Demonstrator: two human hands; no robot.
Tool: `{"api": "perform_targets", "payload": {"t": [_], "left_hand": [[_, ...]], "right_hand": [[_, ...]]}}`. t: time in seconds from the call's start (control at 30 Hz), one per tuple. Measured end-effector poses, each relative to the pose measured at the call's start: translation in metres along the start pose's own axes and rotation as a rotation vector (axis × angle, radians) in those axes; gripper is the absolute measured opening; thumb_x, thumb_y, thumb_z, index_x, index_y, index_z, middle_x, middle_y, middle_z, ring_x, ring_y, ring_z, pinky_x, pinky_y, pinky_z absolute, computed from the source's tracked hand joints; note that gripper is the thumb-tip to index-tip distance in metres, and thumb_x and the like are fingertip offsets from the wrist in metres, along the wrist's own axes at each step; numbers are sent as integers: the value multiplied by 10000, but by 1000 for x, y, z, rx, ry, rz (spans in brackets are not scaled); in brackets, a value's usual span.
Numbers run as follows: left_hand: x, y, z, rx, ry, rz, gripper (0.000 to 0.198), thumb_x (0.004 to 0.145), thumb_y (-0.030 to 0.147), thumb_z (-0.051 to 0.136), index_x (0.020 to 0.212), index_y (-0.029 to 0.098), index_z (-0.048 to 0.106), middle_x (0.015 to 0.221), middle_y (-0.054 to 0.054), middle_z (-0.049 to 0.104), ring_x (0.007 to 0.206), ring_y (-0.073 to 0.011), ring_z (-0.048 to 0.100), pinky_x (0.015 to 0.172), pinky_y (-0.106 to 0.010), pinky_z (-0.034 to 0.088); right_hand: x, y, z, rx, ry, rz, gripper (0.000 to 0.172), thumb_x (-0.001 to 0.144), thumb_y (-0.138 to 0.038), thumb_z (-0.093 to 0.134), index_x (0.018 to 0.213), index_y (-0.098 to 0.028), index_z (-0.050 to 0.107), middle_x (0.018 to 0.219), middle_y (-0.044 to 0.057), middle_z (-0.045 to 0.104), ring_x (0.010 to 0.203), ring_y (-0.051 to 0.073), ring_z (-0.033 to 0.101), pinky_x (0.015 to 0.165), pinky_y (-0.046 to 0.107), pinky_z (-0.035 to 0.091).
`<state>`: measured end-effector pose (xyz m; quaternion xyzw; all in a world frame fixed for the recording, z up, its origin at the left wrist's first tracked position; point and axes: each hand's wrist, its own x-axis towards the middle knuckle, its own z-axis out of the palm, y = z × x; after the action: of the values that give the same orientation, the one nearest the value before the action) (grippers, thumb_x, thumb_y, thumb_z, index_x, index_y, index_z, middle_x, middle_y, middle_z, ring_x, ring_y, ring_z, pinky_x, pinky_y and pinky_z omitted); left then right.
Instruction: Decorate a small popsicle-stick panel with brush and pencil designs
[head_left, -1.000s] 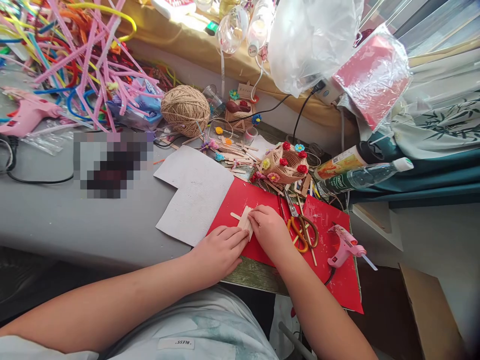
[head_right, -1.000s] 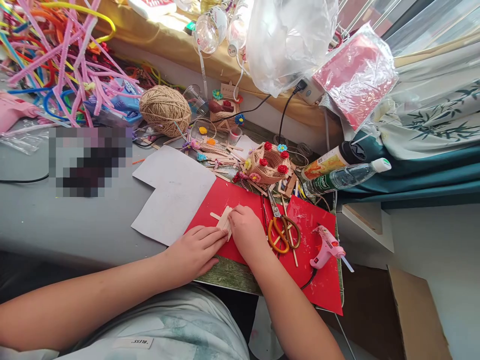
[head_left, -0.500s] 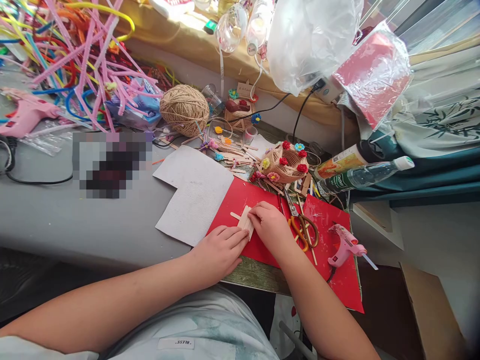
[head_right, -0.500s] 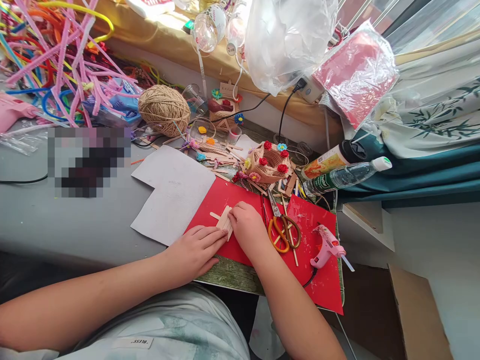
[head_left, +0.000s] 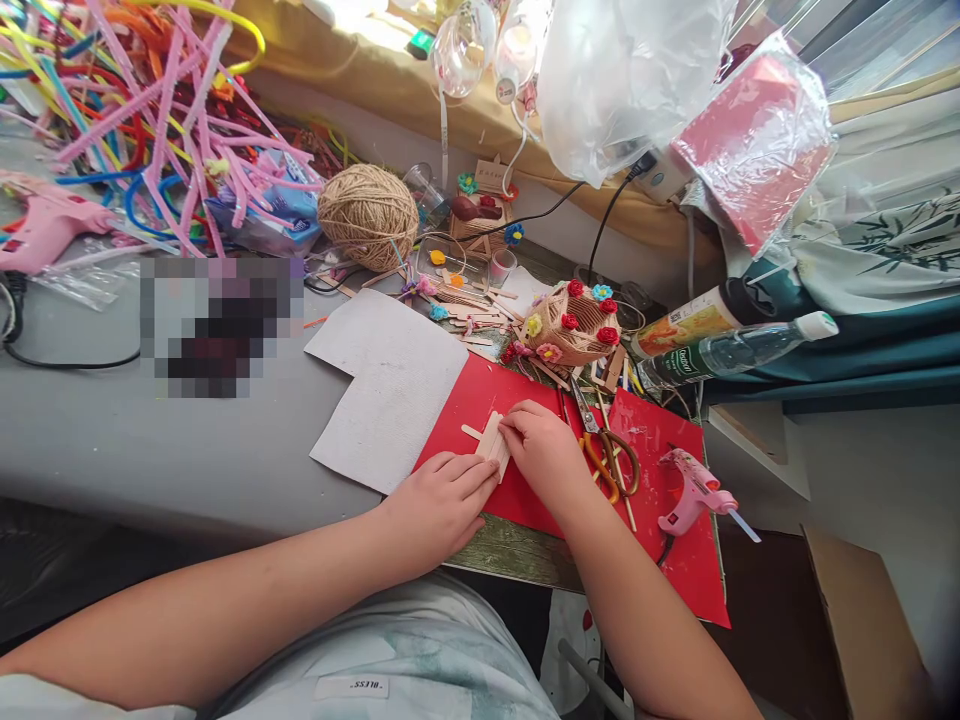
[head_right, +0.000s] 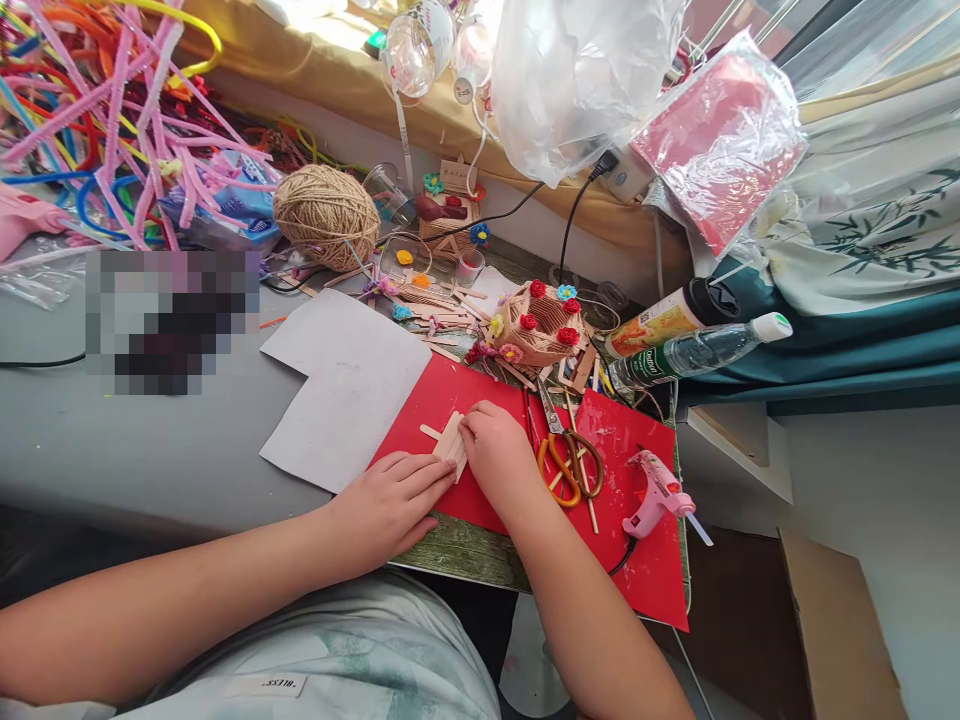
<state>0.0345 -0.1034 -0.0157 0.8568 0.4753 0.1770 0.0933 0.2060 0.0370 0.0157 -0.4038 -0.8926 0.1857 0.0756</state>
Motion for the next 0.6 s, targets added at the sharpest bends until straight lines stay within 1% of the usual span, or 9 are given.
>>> {"api": "perform_targets", "payload": {"t": [0.13,0.23,0.37,0.6], "left_hand": [[1,0,0,-1,11,5,511,1048,352,513,1495,106,535,1522,-121,610,1351,-268,559,1090,-430,426],[0,0,2,-3,16,2,522,1039,356,532,1498,108,534,1530,-122,604,1351,-267,560,1088,-431,432],[0,0,2,-8,4,-3,536,1034,356,540,1513,114,522,1542,-127,594,1366,-268,551,1096,-431,429],[0,-1,2,-9,0,-5,528,1048,357,511,1521,122,513,1552,-122,588,1381,-268,542,1102,-427,416]], "right_hand": [[-1,2,-1,20,4,0,188,989,-102,638,892,-190,774,993,82,748,917,225,707,881,341,561],[-6,3,-3,38,-18,-38,183,992,-118,643,948,-203,798,1042,85,753,964,235,713,897,355,573],[-13,4,-4,45,-10,-83,182,978,-126,670,914,-220,812,1080,95,753,1033,263,704,927,388,578],[-10,5,-8,161,-34,-60,179,936,-83,696,879,-223,792,1054,81,726,1000,245,696,923,383,571]]}}
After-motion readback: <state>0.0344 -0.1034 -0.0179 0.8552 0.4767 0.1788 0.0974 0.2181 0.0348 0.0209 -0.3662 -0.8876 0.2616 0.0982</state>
